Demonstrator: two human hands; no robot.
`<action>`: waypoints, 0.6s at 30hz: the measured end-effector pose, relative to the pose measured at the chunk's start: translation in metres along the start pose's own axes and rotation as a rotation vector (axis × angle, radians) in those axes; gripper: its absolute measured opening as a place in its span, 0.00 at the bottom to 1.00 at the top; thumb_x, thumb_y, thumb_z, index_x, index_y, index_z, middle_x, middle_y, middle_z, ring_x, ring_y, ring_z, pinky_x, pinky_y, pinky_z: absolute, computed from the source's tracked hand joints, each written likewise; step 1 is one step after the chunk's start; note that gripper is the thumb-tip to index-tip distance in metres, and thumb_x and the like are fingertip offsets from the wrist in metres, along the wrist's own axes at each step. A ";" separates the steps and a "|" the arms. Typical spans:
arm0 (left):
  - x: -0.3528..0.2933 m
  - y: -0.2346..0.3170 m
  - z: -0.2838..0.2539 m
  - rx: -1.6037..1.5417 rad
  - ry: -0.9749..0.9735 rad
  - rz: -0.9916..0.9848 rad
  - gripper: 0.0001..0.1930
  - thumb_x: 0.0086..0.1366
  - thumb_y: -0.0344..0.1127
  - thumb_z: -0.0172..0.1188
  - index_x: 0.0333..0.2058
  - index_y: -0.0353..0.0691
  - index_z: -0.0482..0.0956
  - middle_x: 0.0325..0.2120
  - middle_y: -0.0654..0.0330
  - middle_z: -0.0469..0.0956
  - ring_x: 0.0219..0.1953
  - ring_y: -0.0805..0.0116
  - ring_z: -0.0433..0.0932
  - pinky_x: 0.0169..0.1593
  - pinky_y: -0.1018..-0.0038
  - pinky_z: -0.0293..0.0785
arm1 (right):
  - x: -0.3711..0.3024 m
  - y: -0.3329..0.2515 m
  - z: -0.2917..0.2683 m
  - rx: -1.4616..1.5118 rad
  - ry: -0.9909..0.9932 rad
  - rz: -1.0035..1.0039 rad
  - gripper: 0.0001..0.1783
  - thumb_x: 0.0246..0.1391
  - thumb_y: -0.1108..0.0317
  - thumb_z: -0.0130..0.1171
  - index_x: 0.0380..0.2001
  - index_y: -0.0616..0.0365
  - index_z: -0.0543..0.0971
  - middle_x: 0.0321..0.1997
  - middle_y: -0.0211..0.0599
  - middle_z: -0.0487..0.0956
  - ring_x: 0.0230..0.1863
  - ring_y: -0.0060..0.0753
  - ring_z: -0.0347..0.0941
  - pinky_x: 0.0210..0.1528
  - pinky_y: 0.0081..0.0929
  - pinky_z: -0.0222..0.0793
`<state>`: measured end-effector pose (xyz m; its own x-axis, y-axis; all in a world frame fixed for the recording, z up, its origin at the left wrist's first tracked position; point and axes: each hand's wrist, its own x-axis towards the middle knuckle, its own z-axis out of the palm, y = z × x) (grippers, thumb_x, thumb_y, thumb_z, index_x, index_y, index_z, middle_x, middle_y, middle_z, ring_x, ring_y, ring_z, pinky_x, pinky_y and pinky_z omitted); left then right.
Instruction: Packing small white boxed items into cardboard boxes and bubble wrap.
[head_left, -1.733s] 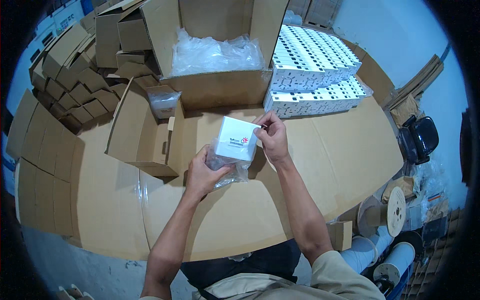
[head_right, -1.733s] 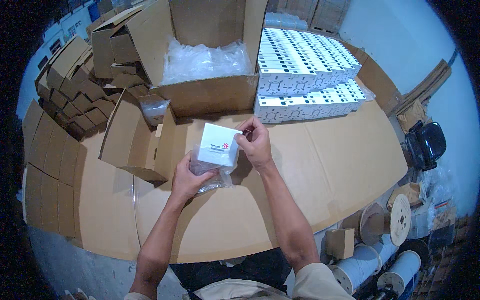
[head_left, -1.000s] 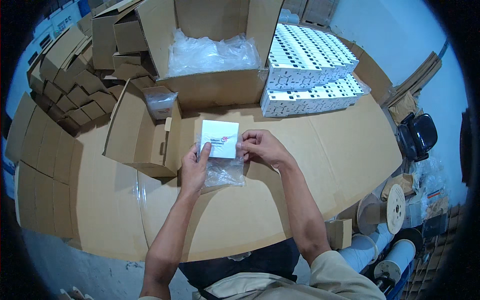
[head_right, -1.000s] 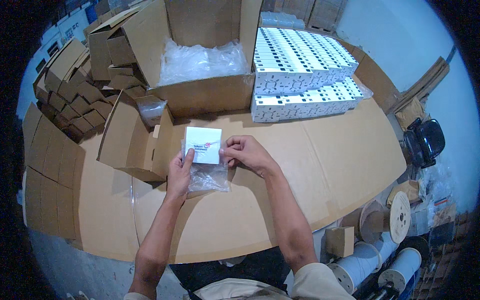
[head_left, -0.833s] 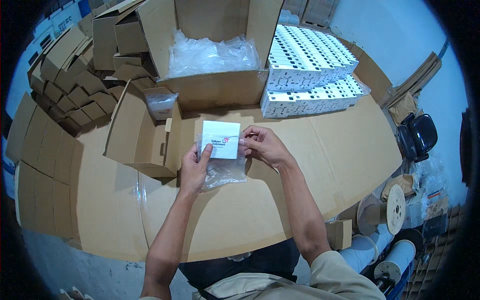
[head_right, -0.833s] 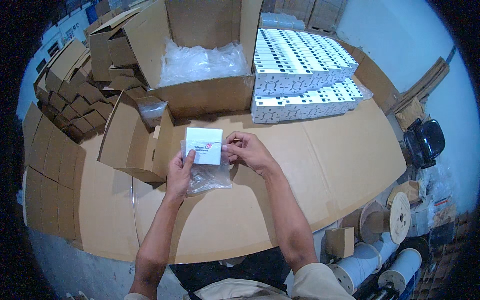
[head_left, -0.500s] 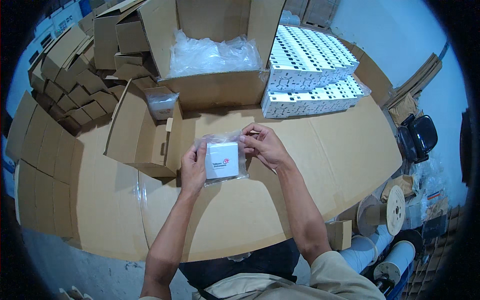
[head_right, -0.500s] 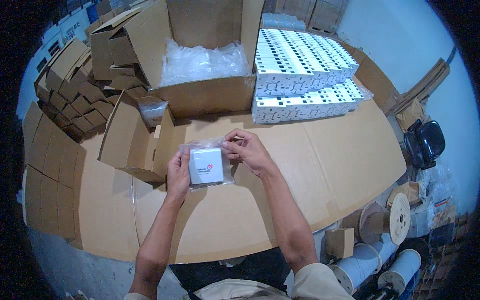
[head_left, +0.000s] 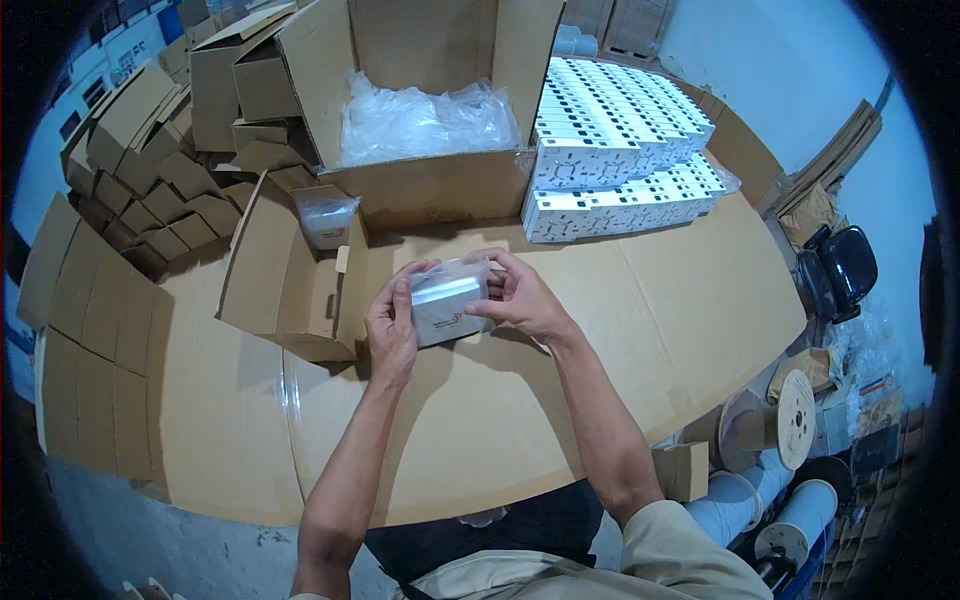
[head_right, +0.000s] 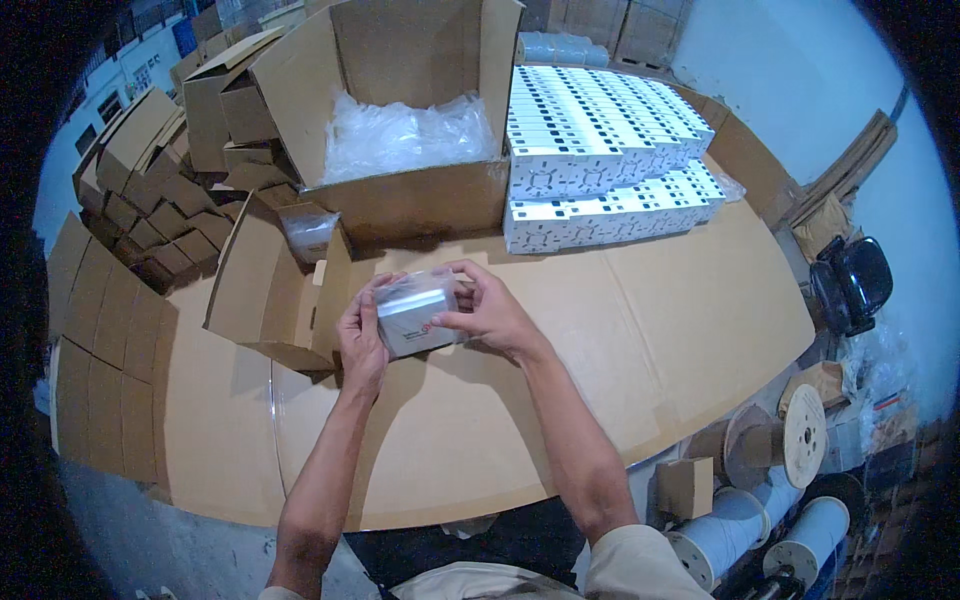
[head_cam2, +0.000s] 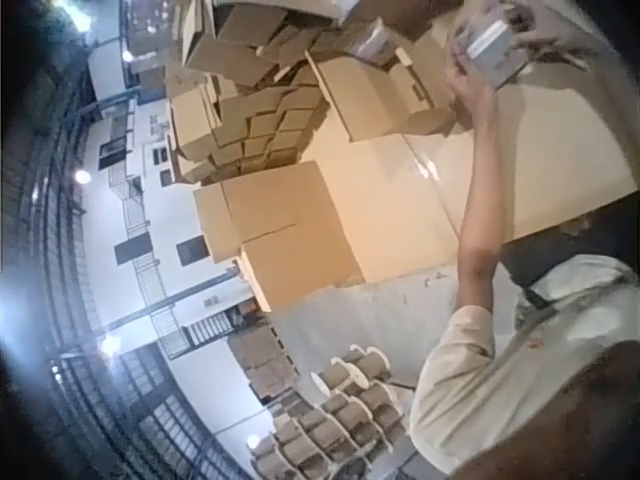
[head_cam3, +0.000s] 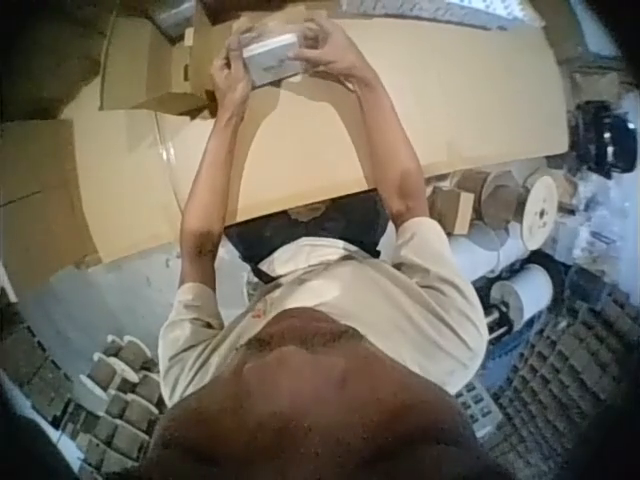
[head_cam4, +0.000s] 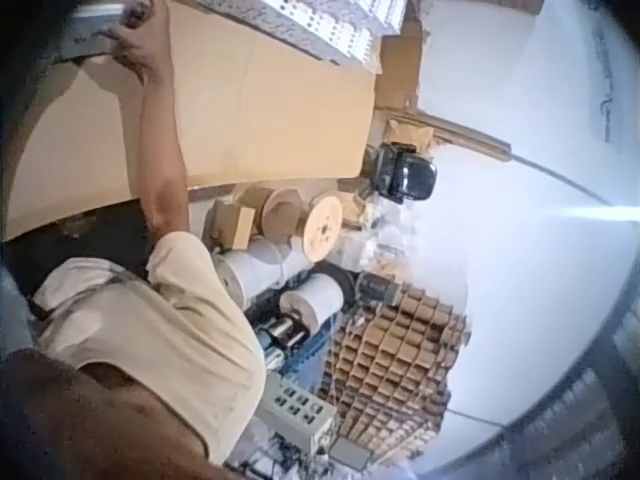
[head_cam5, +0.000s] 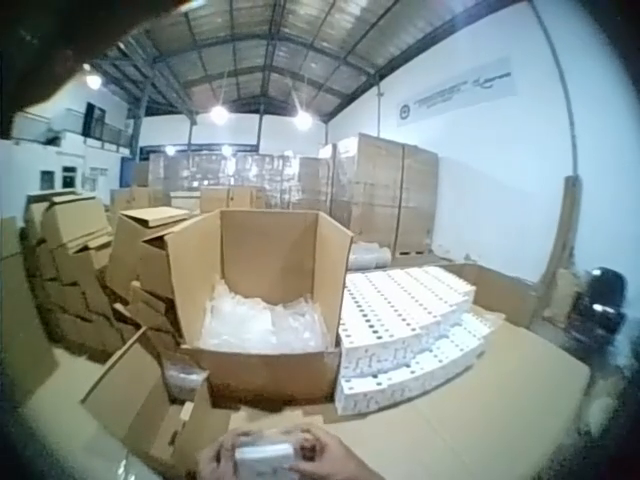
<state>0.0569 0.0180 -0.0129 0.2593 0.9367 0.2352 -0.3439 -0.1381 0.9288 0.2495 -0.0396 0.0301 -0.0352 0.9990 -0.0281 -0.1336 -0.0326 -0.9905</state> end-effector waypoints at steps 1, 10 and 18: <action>0.002 -0.003 -0.003 -0.063 0.010 -0.023 0.24 0.77 0.50 0.52 0.55 0.32 0.78 0.49 0.54 0.83 0.55 0.67 0.78 0.60 0.70 0.72 | 0.003 0.006 0.001 0.002 -0.005 -0.004 0.32 0.50 0.83 0.70 0.59 0.60 0.71 0.49 0.37 0.82 0.50 0.28 0.78 0.50 0.28 0.77; 0.012 0.001 -0.012 0.147 -0.169 -0.245 0.20 0.66 0.35 0.69 0.54 0.34 0.78 0.46 0.57 0.82 0.49 0.70 0.79 0.55 0.70 0.76 | 0.003 0.013 -0.006 -0.032 0.064 -0.174 0.30 0.53 0.78 0.70 0.60 0.61 0.73 0.49 0.38 0.82 0.48 0.28 0.79 0.50 0.28 0.78; 0.010 0.008 -0.013 0.071 -0.224 -0.251 0.14 0.69 0.33 0.66 0.50 0.35 0.82 0.42 0.61 0.83 0.43 0.74 0.79 0.48 0.74 0.77 | 0.004 0.020 -0.011 -0.099 0.066 -0.071 0.15 0.58 0.72 0.69 0.48 0.65 0.84 0.42 0.35 0.85 0.42 0.21 0.79 0.47 0.24 0.76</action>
<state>0.0451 0.0307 -0.0070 0.5226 0.8513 0.0464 -0.1827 0.0587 0.9814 0.2576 -0.0361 0.0084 0.0368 0.9987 0.0366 -0.0349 0.0379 -0.9987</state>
